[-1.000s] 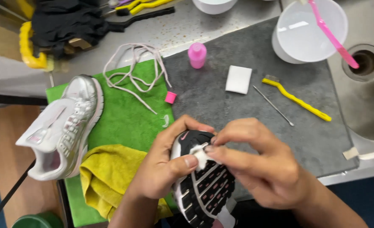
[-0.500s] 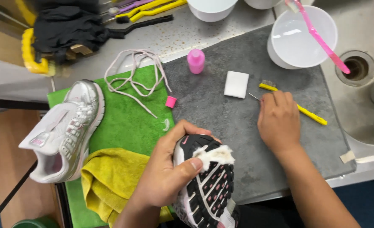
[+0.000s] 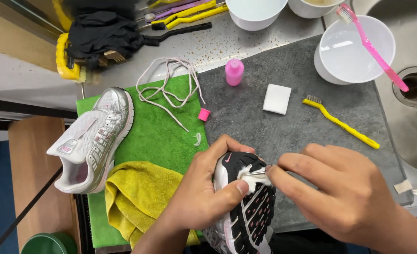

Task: The person applies a pink liquid from a small bottle onto a white foam pad and then uses the pad to wipe the sole of a white and pink sneaker. The person continues to wipe different areas of the sole with the foam pad throughout the clip.

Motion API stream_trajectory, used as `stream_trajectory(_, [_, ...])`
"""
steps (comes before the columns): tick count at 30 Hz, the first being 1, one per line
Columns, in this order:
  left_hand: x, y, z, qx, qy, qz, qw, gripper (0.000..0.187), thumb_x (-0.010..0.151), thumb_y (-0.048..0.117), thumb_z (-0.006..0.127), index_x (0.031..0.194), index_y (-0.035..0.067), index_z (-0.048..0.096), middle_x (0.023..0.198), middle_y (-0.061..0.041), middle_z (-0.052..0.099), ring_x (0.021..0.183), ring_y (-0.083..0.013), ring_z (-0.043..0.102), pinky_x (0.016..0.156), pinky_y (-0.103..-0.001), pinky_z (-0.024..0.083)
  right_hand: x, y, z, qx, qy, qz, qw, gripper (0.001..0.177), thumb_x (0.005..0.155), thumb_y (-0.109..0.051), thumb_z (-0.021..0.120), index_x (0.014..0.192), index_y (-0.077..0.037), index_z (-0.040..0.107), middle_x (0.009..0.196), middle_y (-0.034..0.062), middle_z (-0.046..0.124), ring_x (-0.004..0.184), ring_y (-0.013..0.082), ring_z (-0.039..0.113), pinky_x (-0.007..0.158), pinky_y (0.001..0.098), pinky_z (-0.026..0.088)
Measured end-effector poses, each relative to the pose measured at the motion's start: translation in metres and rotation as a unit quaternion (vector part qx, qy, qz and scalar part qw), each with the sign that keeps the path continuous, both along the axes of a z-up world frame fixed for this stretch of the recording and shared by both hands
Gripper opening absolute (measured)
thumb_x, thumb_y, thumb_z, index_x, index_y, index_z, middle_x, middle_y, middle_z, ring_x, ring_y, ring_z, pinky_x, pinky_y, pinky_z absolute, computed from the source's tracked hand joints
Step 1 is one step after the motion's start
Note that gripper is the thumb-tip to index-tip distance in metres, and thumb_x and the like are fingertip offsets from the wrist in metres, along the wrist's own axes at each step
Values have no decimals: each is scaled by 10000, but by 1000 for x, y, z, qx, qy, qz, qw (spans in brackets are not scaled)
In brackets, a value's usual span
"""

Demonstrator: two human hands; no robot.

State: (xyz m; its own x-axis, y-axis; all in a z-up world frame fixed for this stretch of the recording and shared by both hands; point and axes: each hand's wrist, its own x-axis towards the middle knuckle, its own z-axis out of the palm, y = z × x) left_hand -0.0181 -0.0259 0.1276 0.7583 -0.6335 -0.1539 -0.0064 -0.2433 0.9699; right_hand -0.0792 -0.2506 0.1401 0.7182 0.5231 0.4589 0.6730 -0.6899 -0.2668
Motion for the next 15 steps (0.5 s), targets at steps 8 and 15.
stream_trajectory(8, [0, -6, 4, 4, -5, -14, 1000, 432, 749, 413, 560, 1078, 135, 592, 1056, 4, 727, 822, -111, 654, 727, -282, 508, 1, 2, 6, 11, -8, 15, 1000, 290, 989, -85, 383, 997, -1, 661, 954, 132, 616, 636, 279, 531, 555, 393, 445])
stream_trajectory(15, [0, -7, 6, 9, -13, -26, 1000, 662, 809, 700, 457, 1104, 127, 611, 831, 41, 630, 649, -88, 529, 599, -280, 429, 7, 7, 15, -44, -101, 56, 992, 226, 986, -114, 482, 980, -46, 698, 970, 134, 669, 680, 231, 622, 531, 321, 437])
